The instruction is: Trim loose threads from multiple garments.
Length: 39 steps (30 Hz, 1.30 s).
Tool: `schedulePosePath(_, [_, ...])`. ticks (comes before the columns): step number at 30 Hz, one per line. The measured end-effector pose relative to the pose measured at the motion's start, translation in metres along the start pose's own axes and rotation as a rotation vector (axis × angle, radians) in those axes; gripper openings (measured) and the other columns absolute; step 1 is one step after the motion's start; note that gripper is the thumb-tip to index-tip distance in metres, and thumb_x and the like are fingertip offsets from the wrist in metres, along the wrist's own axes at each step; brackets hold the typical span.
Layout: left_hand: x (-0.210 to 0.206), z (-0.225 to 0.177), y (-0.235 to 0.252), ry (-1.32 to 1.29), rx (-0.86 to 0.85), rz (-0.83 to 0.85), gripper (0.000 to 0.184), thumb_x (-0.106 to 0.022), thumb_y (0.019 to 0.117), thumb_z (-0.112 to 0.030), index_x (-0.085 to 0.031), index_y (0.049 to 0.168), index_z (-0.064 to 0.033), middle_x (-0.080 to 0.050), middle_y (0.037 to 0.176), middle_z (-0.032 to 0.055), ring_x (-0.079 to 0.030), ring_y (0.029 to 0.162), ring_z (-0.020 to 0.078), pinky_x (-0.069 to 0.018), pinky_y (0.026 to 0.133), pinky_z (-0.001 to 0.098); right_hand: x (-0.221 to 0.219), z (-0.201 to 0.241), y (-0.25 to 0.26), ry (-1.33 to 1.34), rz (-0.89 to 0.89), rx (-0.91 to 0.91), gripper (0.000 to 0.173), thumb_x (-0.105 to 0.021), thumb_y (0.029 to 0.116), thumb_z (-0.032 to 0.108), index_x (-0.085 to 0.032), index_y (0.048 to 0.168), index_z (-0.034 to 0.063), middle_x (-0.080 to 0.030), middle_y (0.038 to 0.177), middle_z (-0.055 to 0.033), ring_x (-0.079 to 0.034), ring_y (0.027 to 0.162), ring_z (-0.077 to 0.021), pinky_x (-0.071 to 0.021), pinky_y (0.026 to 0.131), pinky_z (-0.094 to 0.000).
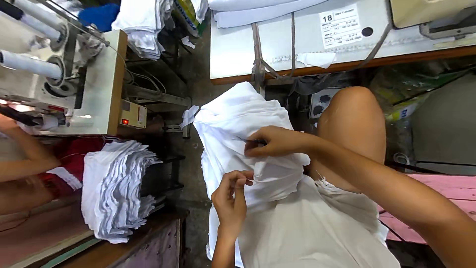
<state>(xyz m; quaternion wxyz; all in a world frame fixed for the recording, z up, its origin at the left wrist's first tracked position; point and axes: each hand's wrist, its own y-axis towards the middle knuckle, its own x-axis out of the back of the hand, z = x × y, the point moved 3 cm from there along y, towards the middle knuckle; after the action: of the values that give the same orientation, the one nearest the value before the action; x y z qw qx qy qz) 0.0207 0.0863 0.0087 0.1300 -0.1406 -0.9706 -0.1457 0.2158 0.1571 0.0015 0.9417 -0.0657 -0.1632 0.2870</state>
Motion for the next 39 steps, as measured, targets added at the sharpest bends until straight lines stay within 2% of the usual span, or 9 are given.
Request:
schedulePosePath(1, [-0.001,-0.002,-0.001,-0.061,0.055,-0.018,0.015,-0.051,0.1069,-0.012,-0.061,0.098,-0.0045,-0.077,0.099,-0.001,-0.074,0.086,0.0061,-0.0626,0.076,0.0231,0.001,0.003,-0.009,-0.036,-0.127,0.038,0.025,-0.066,0.1005,0.026,-0.074,0.099,0.0028,-0.068,0.081,-0.0075,-0.062,0.073,-0.0166,-0.0505,0.068,-0.0404])
schedulePosePath(3, [-0.003,-0.006,-0.002,-0.194,0.178,-0.043,0.009,-0.052,0.1056,-0.007,-0.06,0.1,-0.0064,-0.078,0.099,0.0002,-0.076,0.084,0.01,-0.0643,0.073,0.0259,0.0,0.013,-0.032,-0.128,-0.311,0.051,0.04,-0.056,0.103,0.046,-0.068,0.09,0.01,-0.057,0.07,0.0005,-0.055,0.062,-0.0122,-0.0446,0.055,-0.0339])
schedulePosePath(6, [-0.004,-0.014,-0.005,-0.362,0.299,-0.057,0.007,-0.058,0.1038,-0.011,-0.063,0.101,-0.0074,-0.078,0.105,0.0058,-0.078,0.088,0.0159,-0.0653,0.077,0.0302,-0.009,0.026,-0.068,-0.342,-0.337,0.023,0.054,-0.039,0.1039,0.061,-0.062,0.087,0.0158,-0.047,0.06,0.0063,-0.051,0.053,-0.0085,-0.0393,0.047,-0.0306])
schedulePosePath(10, [-0.008,-0.024,-0.007,-0.407,0.318,-0.063,0.007,-0.065,0.0997,-0.014,-0.07,0.1,-0.0082,-0.077,0.11,0.0061,-0.077,0.094,0.0166,-0.0646,0.083,0.0324,-0.021,0.038,-0.098,-0.71,-0.469,0.161,0.057,-0.046,0.1007,0.06,-0.066,0.083,0.009,-0.053,0.062,-0.0007,-0.051,0.048,-0.0159,-0.0346,0.04,-0.0315])
schedulePosePath(15, [-0.009,-0.031,-0.008,-0.393,0.296,-0.07,0.009,-0.068,0.0977,-0.015,-0.074,0.098,-0.0091,-0.076,0.114,0.0056,-0.075,0.1,0.0169,-0.0635,0.087,0.0328,-0.023,0.051,-0.107,-0.938,-0.587,0.296,0.048,-0.053,0.1017,0.044,-0.064,0.077,0.005,-0.048,0.057,-0.0041,-0.045,0.044,-0.0184,-0.0284,0.041,-0.0306])
schedulePosePath(23, [-0.013,-0.033,-0.008,-0.428,0.3,-0.069,0.011,-0.07,0.0961,-0.016,-0.077,0.099,-0.0087,-0.076,0.117,0.006,-0.073,0.108,0.0176,-0.0605,0.096,0.0348,-0.031,0.044,-0.102,-0.939,-0.619,0.37,0.046,-0.053,0.1052,0.038,-0.064,0.078,0.0031,-0.045,0.056,-0.0039,-0.042,0.043,-0.0171,-0.0269,0.042,-0.0301])
schedulePosePath(33, [-0.016,-0.033,-0.011,-0.463,0.318,-0.063,0.011,-0.071,0.0953,-0.015,-0.078,0.098,-0.0077,-0.076,0.118,0.0075,-0.074,0.107,0.0181,-0.061,0.094,0.0341,-0.038,0.039,-0.106,-0.95,-0.657,0.342,0.045,-0.051,0.1066,0.032,-0.061,0.074,0.0033,-0.044,0.054,-0.0046,-0.041,0.043,-0.0184,-0.0258,0.042,-0.0317])
schedulePosePath(37, [-0.01,-0.029,-0.011,-0.441,0.352,-0.091,0.012,-0.069,0.0968,-0.016,-0.077,0.102,-0.0092,-0.076,0.117,0.007,-0.074,0.106,0.0195,-0.0611,0.095,0.0355,-0.027,0.025,-0.104,-0.673,-0.685,0.288,0.043,-0.061,0.0996,0.039,-0.066,0.079,0.0018,-0.052,0.058,-0.0052,-0.047,0.046,-0.0153,-0.0311,0.042,-0.0298])
schedulePosePath(39, [0.012,-0.021,-0.011,-0.313,0.322,-0.162,0.012,-0.066,0.0993,-0.016,-0.076,0.104,-0.0111,-0.076,0.115,0.0072,-0.075,0.105,0.0221,-0.0616,0.094,0.0386,-0.016,0.013,-0.105,-0.483,-0.695,0.195,0.04,-0.063,0.0976,0.042,-0.066,0.085,0.0034,-0.052,0.062,-0.0003,-0.046,0.052,-0.0064,-0.0351,0.047,-0.0229])
